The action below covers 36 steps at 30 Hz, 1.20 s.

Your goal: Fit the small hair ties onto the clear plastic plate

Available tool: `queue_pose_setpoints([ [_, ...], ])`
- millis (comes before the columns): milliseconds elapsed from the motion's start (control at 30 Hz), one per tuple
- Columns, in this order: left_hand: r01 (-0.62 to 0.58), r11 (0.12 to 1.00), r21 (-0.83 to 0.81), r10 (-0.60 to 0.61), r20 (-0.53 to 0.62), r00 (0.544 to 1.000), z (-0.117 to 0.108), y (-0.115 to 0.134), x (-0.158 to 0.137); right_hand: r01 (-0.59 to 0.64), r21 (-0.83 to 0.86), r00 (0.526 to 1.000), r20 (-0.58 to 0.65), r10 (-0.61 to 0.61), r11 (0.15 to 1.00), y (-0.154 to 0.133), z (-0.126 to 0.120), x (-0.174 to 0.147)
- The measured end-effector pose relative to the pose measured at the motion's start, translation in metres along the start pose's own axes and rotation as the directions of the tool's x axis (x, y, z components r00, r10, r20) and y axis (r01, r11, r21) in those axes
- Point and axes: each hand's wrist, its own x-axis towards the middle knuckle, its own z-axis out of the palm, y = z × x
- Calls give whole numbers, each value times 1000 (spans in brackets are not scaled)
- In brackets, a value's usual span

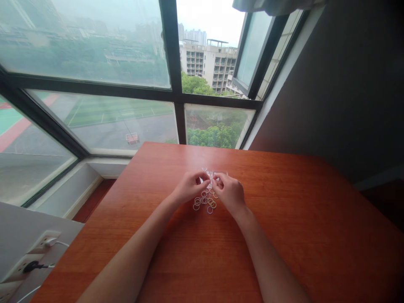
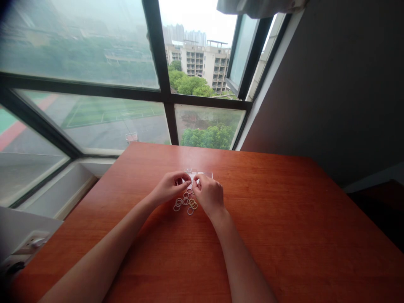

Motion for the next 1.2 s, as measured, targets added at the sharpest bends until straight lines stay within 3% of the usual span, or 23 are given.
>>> queue_pose_setpoints([
  [200, -20, 999, 41, 22, -47, 999, 0, -2, 2, 0, -12, 1000, 12, 0, 1000, 1, 1, 0],
  [467, 67, 971, 230, 12, -325, 945, -5, -25, 5, -26, -82, 991, 132, 36, 996, 2, 4, 0],
  [600, 82, 930, 359, 41, -322, 946, -8, -35, 4, -27, -112, 986, 159, 45, 993, 2, 4, 0],
  [867, 78, 916, 394, 47, -299, 953, -12, -33, 2, -45, -127, 979, 191, 69, 991, 11, 2, 3],
  [1033, 65, 916, 396, 54, -284, 957, -16, -25, 1, -37, 66, 967, 256, 19, 997, 20, -5, 5],
  [1200, 66, 915, 397, 50, -276, 960, -16, -23, 1, -4, 229, 906, 413, -93, 973, 27, -11, 4],
])
